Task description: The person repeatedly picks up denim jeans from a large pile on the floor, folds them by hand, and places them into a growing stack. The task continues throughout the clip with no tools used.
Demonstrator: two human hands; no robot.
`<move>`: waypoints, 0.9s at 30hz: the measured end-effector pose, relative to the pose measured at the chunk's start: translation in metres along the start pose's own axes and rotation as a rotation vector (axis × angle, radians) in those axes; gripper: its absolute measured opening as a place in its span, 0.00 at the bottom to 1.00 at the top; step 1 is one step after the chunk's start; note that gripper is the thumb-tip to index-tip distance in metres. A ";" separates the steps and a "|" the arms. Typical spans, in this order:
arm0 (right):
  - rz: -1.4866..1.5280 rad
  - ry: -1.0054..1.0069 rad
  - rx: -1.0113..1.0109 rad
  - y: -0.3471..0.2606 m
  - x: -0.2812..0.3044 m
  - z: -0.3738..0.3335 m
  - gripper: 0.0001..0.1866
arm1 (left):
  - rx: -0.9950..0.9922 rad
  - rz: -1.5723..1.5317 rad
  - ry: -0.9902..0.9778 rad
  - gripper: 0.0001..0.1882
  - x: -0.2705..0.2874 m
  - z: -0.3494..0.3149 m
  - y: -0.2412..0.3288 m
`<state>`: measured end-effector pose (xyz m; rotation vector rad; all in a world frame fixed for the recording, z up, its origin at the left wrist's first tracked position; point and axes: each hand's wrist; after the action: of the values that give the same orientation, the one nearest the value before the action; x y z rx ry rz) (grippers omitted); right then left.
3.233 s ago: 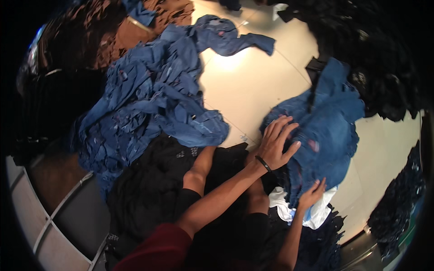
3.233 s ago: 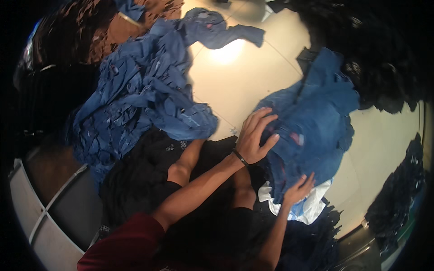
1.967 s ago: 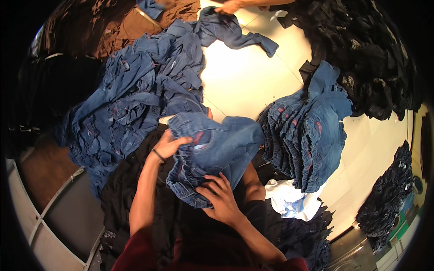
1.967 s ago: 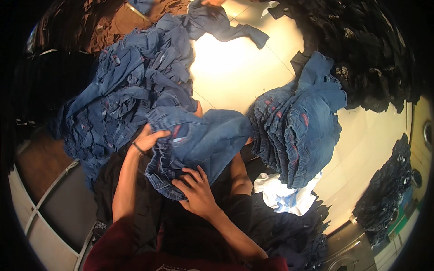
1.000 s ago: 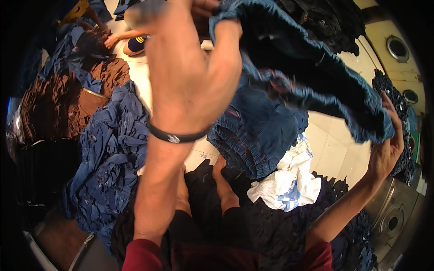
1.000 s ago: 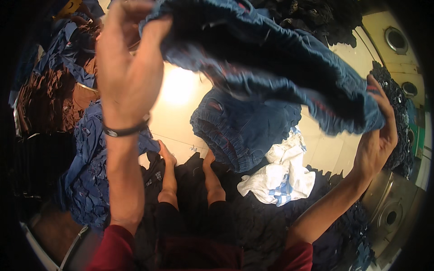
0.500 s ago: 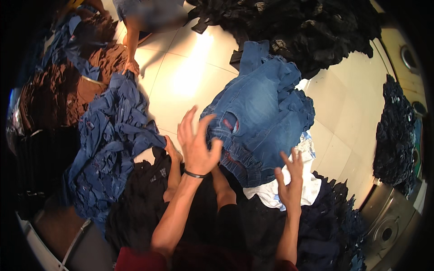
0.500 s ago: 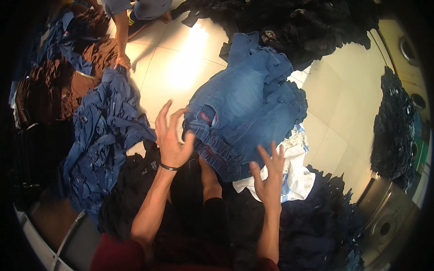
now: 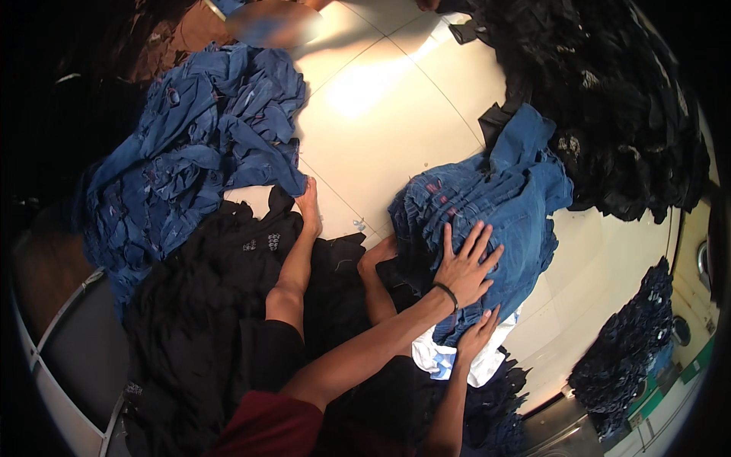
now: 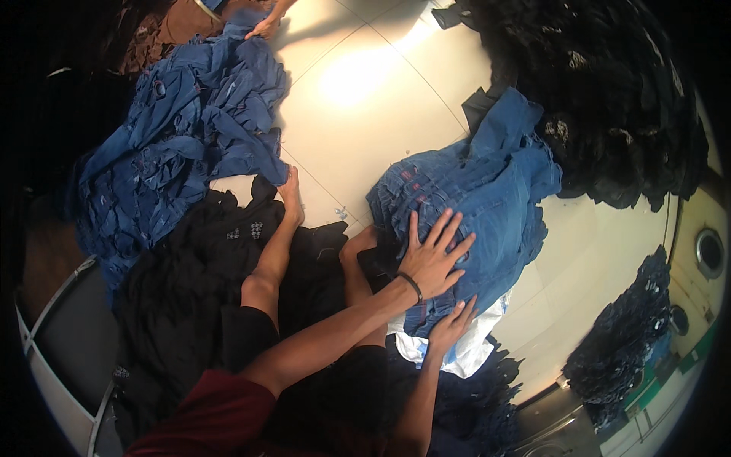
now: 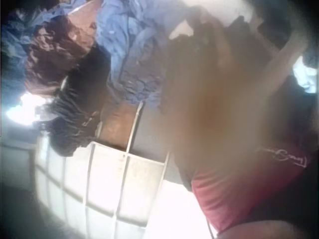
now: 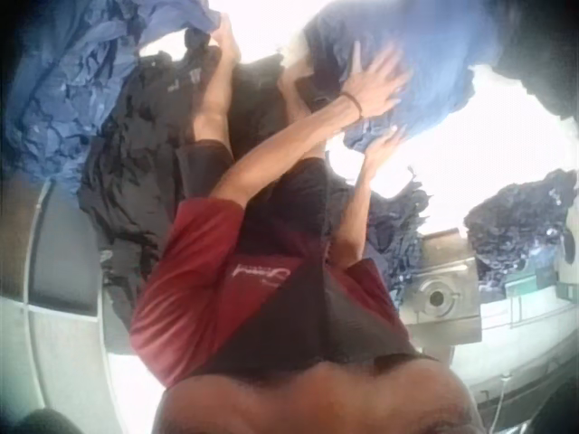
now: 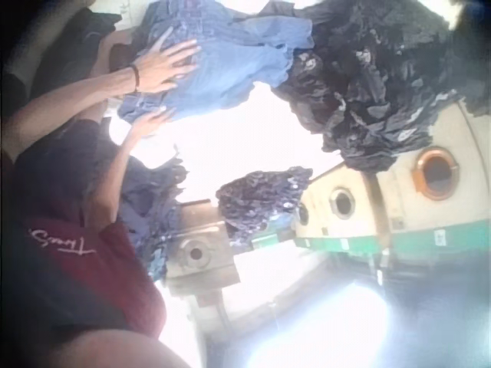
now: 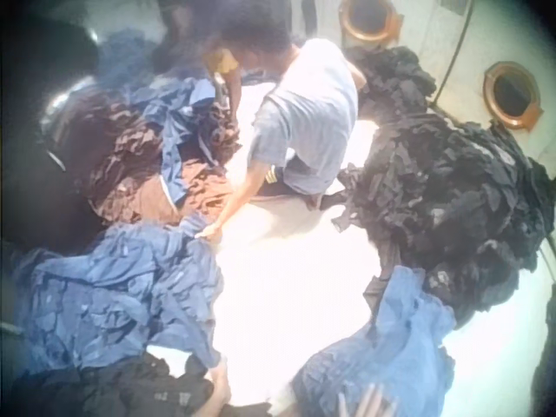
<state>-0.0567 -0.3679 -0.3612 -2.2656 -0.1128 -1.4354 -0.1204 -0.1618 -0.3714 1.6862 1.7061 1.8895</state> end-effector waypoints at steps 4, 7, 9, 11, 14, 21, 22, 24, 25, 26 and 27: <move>-0.012 0.007 0.024 -0.013 -0.002 -0.014 0.34 | -0.005 -0.071 -0.090 0.37 0.017 -0.049 -0.031; -0.063 0.058 0.054 -0.021 -0.019 -0.020 0.33 | -0.030 -0.307 -0.063 0.36 0.034 -0.105 -0.085; -0.104 0.087 0.008 -0.021 -0.019 -0.020 0.33 | 0.285 -0.262 -0.187 0.35 0.062 -0.155 -0.132; -0.145 0.067 -0.021 -0.019 -0.012 -0.020 0.34 | 0.540 0.125 -0.321 0.33 0.106 -0.216 -0.178; -0.059 0.057 -0.003 -0.024 0.000 -0.026 0.34 | 0.744 0.009 -0.180 0.19 0.181 -0.305 -0.237; -0.092 -0.324 -0.032 -0.065 0.025 -0.082 0.37 | 1.258 -0.122 -0.017 0.15 0.249 -0.458 -0.239; -0.101 -0.405 0.050 -0.070 0.034 -0.083 0.37 | 1.282 -0.103 -0.071 0.16 0.238 -0.463 -0.230; -0.011 -0.540 0.080 -0.075 0.056 -0.083 0.35 | 1.327 -0.042 -0.214 0.19 0.207 -0.462 -0.211; 0.137 -0.593 0.082 -0.076 0.068 -0.078 0.34 | 1.358 0.003 -0.298 0.21 0.185 -0.456 -0.199; 0.305 -0.679 0.098 -0.075 0.081 -0.071 0.33 | 1.292 -0.068 -0.229 0.21 0.159 -0.448 -0.184; 0.276 -0.644 0.151 -0.073 0.094 -0.061 0.33 | 1.230 -0.148 -0.173 0.21 0.133 -0.440 -0.166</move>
<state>-0.0874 -0.3439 -0.2336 -2.4133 -0.0973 -0.5104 -0.5868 -0.2925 -0.3077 1.7422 3.0349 0.4752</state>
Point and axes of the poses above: each hand's wrist, its own z-axis towards the middle knuckle, its own x-axis out of the back of the hand, y = z × x, and after that the axes turned 3 degrees about x, right-handed
